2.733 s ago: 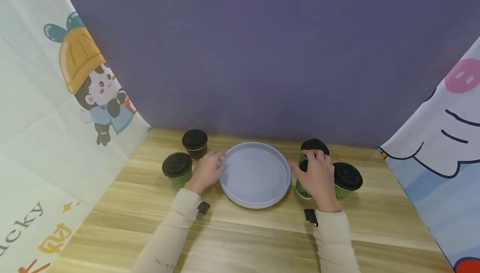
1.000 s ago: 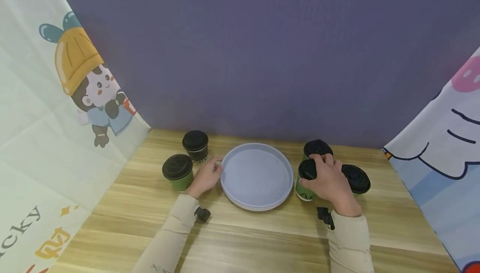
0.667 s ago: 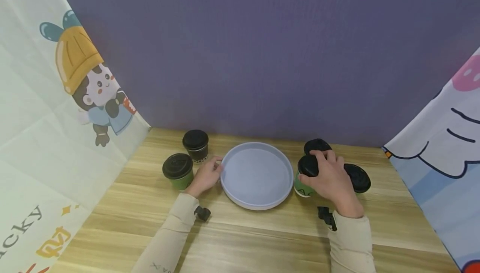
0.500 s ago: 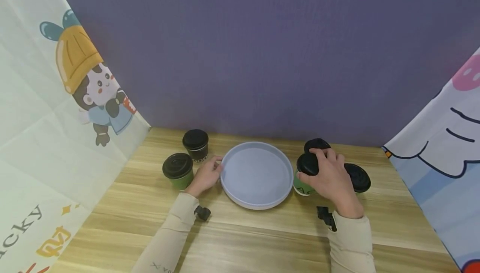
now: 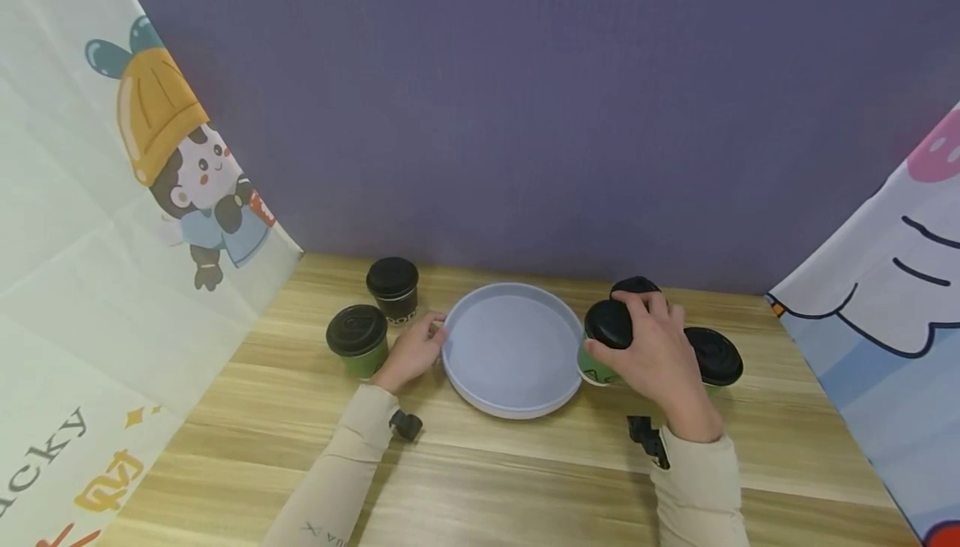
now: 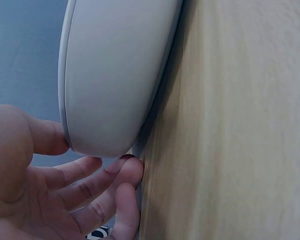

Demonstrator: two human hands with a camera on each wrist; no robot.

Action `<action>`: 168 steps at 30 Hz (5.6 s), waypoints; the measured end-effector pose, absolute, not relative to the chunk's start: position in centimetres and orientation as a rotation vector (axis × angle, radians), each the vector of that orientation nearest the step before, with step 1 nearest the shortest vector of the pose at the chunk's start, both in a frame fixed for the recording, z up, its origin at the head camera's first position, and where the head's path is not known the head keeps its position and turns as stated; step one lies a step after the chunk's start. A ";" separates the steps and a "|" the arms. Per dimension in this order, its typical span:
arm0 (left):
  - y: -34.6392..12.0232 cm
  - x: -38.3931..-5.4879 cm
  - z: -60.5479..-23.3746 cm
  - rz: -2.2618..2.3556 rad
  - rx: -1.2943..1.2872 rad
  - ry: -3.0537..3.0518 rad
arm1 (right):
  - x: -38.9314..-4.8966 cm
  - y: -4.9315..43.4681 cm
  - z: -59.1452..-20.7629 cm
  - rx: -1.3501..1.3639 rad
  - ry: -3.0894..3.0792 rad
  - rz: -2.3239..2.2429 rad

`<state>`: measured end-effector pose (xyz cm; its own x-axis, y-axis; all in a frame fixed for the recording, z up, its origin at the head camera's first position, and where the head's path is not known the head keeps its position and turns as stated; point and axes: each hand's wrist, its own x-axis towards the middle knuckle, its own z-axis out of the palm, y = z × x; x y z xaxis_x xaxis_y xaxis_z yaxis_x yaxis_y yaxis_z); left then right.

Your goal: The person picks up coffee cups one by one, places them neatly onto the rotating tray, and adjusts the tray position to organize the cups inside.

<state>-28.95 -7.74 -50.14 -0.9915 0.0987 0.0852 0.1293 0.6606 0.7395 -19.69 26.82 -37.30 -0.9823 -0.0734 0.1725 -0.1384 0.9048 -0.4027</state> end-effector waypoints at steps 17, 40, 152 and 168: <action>-7.8 -28.9 -50.3 -1.290 -0.205 -2.816 | -20.7 21.8 -39.2 0.311 -2.758 0.723; -7.6 -29.0 -50.2 -1.300 -0.210 -2.827 | -22.2 15.9 -40.8 0.436 -2.677 0.799; -9.2 -28.3 -48.4 -1.593 -0.645 -2.980 | -22.9 33.0 -40.0 -0.133 -2.628 0.888; -9.5 -28.4 -48.7 -1.722 -0.990 -2.853 | -20.9 37.4 -40.3 -0.226 -2.953 0.848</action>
<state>-28.37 -9.46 -48.73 -0.7870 0.6170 0.0049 0.2916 0.3650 0.8842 -20.86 37.42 -40.31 -0.9874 0.1570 0.0175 0.1237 0.8377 -0.5319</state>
